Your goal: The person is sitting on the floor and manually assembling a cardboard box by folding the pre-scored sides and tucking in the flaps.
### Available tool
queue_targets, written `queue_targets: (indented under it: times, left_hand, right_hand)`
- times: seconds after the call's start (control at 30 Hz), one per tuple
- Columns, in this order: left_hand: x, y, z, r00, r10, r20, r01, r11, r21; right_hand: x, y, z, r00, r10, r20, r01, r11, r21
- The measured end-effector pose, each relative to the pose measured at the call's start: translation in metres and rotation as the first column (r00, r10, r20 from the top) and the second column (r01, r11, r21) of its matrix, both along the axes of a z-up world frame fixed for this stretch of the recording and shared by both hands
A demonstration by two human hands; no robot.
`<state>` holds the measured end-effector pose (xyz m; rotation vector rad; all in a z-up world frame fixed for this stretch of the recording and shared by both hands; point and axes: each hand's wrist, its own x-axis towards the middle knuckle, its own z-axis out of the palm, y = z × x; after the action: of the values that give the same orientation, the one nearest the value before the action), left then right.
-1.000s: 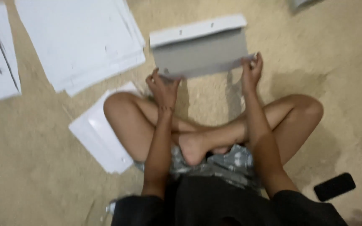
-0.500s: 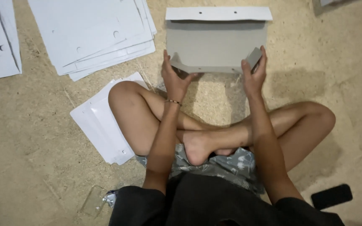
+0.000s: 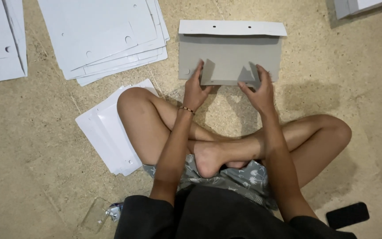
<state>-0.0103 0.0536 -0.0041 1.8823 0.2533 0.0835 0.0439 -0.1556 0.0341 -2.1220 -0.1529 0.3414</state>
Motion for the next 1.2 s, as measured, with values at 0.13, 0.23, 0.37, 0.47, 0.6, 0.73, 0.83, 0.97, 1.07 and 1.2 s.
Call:
queue_targets:
  times: [0.13,0.23,0.37,0.47,0.6,0.73,0.83,0.97,1.07,1.2]
  left_hand:
    - [0.003,0.001,-0.024,0.992,-0.012,0.124,0.005,0.999,0.054]
    - [0.0,0.0,-0.014,0.991,-0.06,0.117,0.059,0.998,0.015]
    - [0.004,-0.001,-0.006,0.995,-0.092,0.047,0.093,0.996,-0.016]
    - [0.004,-0.004,-0.01,0.997,-0.079,0.001,0.079,0.993,-0.089]
    - [0.003,-0.002,0.008,0.997,-0.056,-0.054,0.047,0.987,-0.155]
    - [0.005,-0.003,0.012,0.998,-0.047,-0.035,0.04,0.984,-0.172]
    - [0.005,-0.003,0.007,0.997,-0.059,-0.041,0.05,0.981,-0.188]
    - [0.008,0.0,-0.004,0.997,-0.06,-0.054,0.051,0.988,-0.149]
    - [0.009,0.003,-0.01,0.997,-0.05,-0.051,0.043,0.99,-0.134]
    - [0.011,0.002,-0.006,0.997,-0.052,-0.063,0.042,0.989,-0.145]
  right_hand:
    - [0.004,-0.007,-0.013,0.999,0.045,-0.002,-0.045,0.999,-0.031]
    - [0.004,-0.014,-0.017,0.992,0.108,0.058,-0.109,0.994,0.006]
    - [0.013,-0.024,-0.04,0.986,0.103,0.134,-0.104,0.995,0.005]
    - [0.013,-0.028,-0.051,0.988,0.066,0.14,-0.071,0.997,0.028]
    - [0.011,-0.025,-0.045,0.992,0.065,0.11,-0.079,0.989,0.128]
    - [0.013,-0.02,-0.038,0.992,0.087,0.091,-0.1,0.982,0.16]
    - [0.01,-0.019,-0.034,0.999,0.044,0.005,-0.044,0.976,0.213]
    - [0.011,-0.019,-0.037,0.999,0.039,-0.025,-0.033,0.976,0.215]
    - [0.011,-0.019,-0.039,0.998,0.033,-0.048,-0.023,0.983,0.182]
    - [0.012,-0.023,-0.046,0.998,0.0,-0.058,0.01,0.987,0.163]
